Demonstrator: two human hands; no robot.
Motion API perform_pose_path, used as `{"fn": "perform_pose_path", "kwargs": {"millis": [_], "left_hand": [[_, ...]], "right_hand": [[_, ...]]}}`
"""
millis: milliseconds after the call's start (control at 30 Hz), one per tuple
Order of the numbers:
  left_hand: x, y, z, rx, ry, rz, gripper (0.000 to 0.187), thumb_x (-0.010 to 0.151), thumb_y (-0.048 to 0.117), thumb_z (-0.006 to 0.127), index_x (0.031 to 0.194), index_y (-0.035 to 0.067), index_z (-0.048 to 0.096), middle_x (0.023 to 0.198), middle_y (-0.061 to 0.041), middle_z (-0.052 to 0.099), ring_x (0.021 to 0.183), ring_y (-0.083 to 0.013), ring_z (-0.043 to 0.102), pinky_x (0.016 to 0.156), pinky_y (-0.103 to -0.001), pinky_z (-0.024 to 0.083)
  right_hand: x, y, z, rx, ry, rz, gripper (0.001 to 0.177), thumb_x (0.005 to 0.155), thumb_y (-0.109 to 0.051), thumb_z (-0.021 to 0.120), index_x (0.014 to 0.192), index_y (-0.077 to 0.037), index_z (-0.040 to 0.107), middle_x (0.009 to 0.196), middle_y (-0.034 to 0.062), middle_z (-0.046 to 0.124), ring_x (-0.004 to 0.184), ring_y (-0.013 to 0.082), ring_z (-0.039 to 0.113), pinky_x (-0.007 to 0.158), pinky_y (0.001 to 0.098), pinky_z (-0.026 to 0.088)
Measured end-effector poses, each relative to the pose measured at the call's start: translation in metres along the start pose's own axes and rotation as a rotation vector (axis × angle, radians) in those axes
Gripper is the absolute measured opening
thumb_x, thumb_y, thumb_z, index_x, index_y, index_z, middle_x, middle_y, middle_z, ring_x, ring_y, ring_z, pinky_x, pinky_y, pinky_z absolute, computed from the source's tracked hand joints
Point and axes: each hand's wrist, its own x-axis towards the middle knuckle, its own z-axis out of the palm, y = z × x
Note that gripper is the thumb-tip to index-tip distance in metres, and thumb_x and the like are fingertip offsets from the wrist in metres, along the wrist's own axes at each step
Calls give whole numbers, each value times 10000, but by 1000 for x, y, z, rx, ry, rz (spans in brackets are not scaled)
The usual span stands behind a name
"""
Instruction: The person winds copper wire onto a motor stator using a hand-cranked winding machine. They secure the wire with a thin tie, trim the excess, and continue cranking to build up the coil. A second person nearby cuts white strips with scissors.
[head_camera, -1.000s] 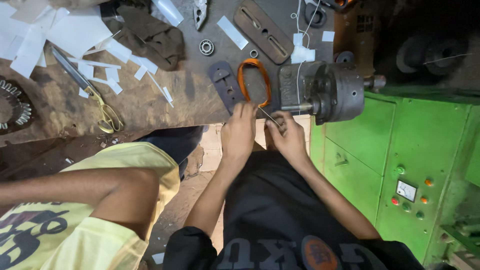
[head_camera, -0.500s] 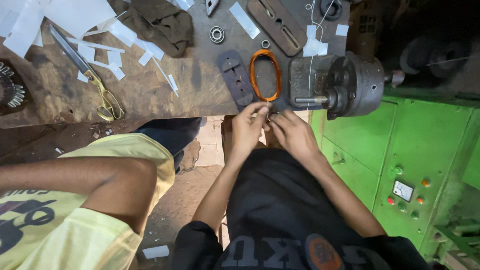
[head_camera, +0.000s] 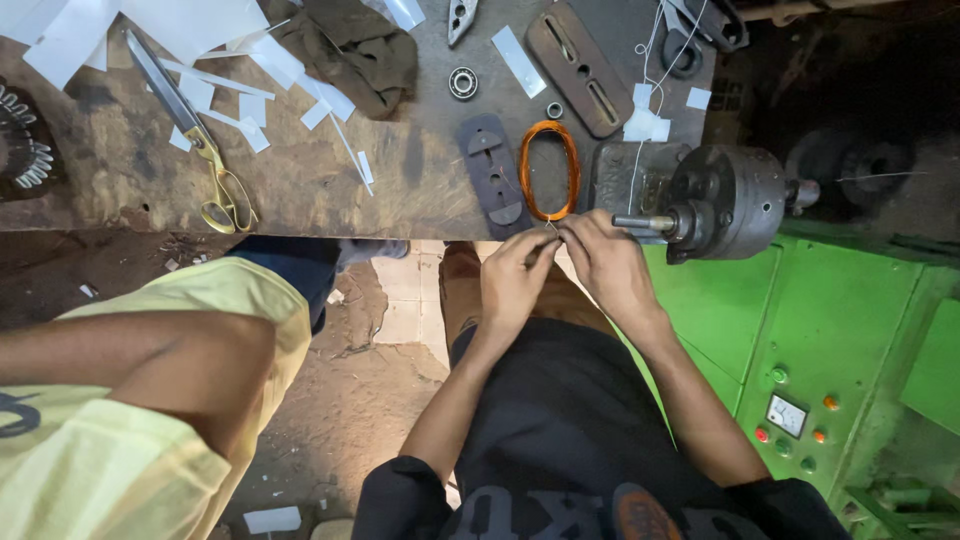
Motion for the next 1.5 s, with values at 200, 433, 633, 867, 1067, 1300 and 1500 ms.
{"fn": "perform_pose_path", "kwargs": {"millis": [200, 433, 633, 867, 1067, 1300, 1500], "left_hand": [[-3, 12, -1, 12, 92, -74, 137, 911, 96, 777, 1033, 54, 730, 1077, -57, 726, 782, -145, 711, 685, -269, 569], [-17, -6, 1, 162, 170, 70, 146, 937, 81, 750, 1077, 99, 714, 1128, -52, 699, 942, -216, 733, 780, -305, 594], [-26, -29, 2, 469, 167, 260, 209, 929, 52, 726, 1131, 92, 690, 1180, -74, 692, 981, -256, 732, 805, -348, 595], [-26, -49, 25, 36, 106, 168, 163, 1011, -27, 584, 1154, 47, 609, 1245, -146, 692, 814, -196, 739, 702, -308, 605], [-17, -80, 57, -684, -30, -18, 134, 1114, -11, 404, 1247, 6, 397, 1122, -157, 620, 695, -126, 642, 569, -226, 496], [-20, -89, 63, -290, 81, 69, 132, 1048, -57, 453, 1158, 5, 492, 959, -108, 662, 593, -120, 571, 582, -281, 477], [-4, -74, 50, -98, 160, 210, 157, 1030, -56, 517, 1150, 44, 537, 802, -33, 616, 609, -151, 608, 699, -341, 493]], "right_hand": [[0, 2, 0, -47, 41, -64, 178, 890, -36, 742, 1063, -35, 705, 983, 174, 607, 921, 367, 603, 789, 471, 490], [8, 6, 12, -198, 126, -92, 188, 910, -34, 748, 1095, -40, 716, 971, 144, 629, 910, 358, 586, 786, 470, 489], [24, 8, 18, -233, 189, -141, 179, 961, -37, 738, 1129, -17, 677, 961, 159, 622, 903, 361, 600, 785, 469, 494], [32, 8, 21, -216, 129, -101, 156, 957, -26, 720, 1100, -13, 658, 942, 150, 641, 858, 358, 606, 759, 464, 488], [46, 11, 21, -229, 104, -86, 189, 911, 28, 694, 1092, -19, 665, 897, 141, 628, 800, 349, 581, 715, 453, 471], [56, 20, 37, -271, 187, -74, 275, 858, 60, 684, 1120, -19, 656, 905, 120, 636, 801, 338, 577, 722, 442, 483], [58, 21, 40, -299, 255, -68, 202, 932, 5, 721, 1121, -32, 663, 931, 135, 652, 829, 342, 613, 745, 437, 509]]}}
